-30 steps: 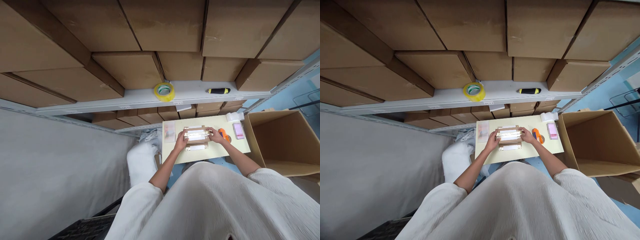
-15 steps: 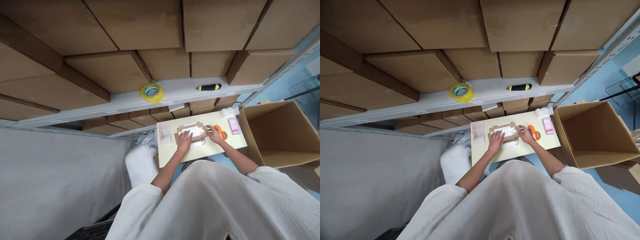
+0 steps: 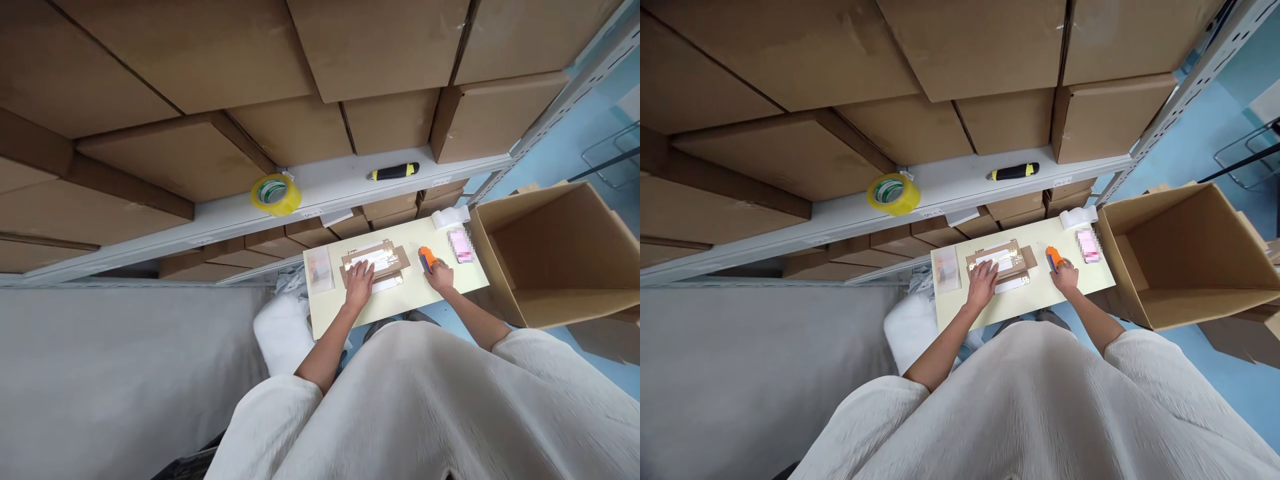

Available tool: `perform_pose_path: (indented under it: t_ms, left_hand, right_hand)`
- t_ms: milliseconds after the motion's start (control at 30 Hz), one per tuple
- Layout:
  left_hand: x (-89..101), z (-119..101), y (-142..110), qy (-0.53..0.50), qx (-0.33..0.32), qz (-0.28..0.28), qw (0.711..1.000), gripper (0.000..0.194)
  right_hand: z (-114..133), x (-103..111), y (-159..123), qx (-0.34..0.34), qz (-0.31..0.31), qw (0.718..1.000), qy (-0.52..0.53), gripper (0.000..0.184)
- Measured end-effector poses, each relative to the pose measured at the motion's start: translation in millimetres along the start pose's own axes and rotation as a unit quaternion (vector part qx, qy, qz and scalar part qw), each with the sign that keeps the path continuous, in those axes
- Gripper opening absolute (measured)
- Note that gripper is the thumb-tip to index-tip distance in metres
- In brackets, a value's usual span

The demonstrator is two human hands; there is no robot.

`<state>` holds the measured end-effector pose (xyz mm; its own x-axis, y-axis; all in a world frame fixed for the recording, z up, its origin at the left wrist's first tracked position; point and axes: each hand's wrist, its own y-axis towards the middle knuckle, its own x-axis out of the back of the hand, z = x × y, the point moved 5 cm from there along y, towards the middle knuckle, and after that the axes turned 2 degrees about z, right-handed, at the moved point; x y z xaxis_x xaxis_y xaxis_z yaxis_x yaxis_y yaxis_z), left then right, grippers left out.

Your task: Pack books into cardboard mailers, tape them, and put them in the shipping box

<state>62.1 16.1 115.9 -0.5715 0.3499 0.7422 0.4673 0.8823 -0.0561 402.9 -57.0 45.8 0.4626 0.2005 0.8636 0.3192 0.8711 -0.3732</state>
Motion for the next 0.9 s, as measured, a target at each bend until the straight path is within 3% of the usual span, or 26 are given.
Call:
perform_pose_path:
  t_ms: [167, 300, 400, 533, 733, 800, 900]
  left_hand:
    - [-2.1, -1.9, -1.5, 0.003, 0.011, -0.005, 1.000, 0.049]
    - [-4.5, -3.5, -3.2, 0.008, 0.014, -0.005, 1.000, 0.050]
    - [-5.3, -4.3, -3.3, 0.002, 0.014, -0.009, 1.000, 0.051]
    - [-6.2, -3.5, -2.5, -0.014, 0.011, -0.023, 1.000, 0.052]
    - [-10.5, 2.8, -1.8, -0.031, -0.001, -0.042, 0.999, 0.049]
    - [-12.5, 4.2, -1.5, -0.030, -0.006, -0.045, 0.999, 0.049]
    - [-14.6, 4.7, -1.0, -0.028, -0.009, -0.053, 0.998, 0.048]
  right_hand:
    - [0.8, -7.9, 4.7, -0.007, 0.018, 1.000, 0.010, 0.019]
    - [-0.9, 0.5, 3.8, -0.009, 0.009, 1.000, 0.027, 0.020]
    - [-2.9, 19.4, 5.0, -0.007, -0.008, 0.998, 0.060, 0.026]
    - [5.2, 60.0, 11.4, 0.037, -0.002, 0.986, 0.164, 0.037]
    - [62.7, 120.1, 18.3, 0.121, 0.074, 0.952, 0.272, 0.025]
    - [89.2, 128.3, 20.4, 0.134, 0.091, 0.940, 0.300, 0.022]
    - [129.6, 122.4, 23.9, 0.144, 0.151, 0.919, 0.335, 0.026]
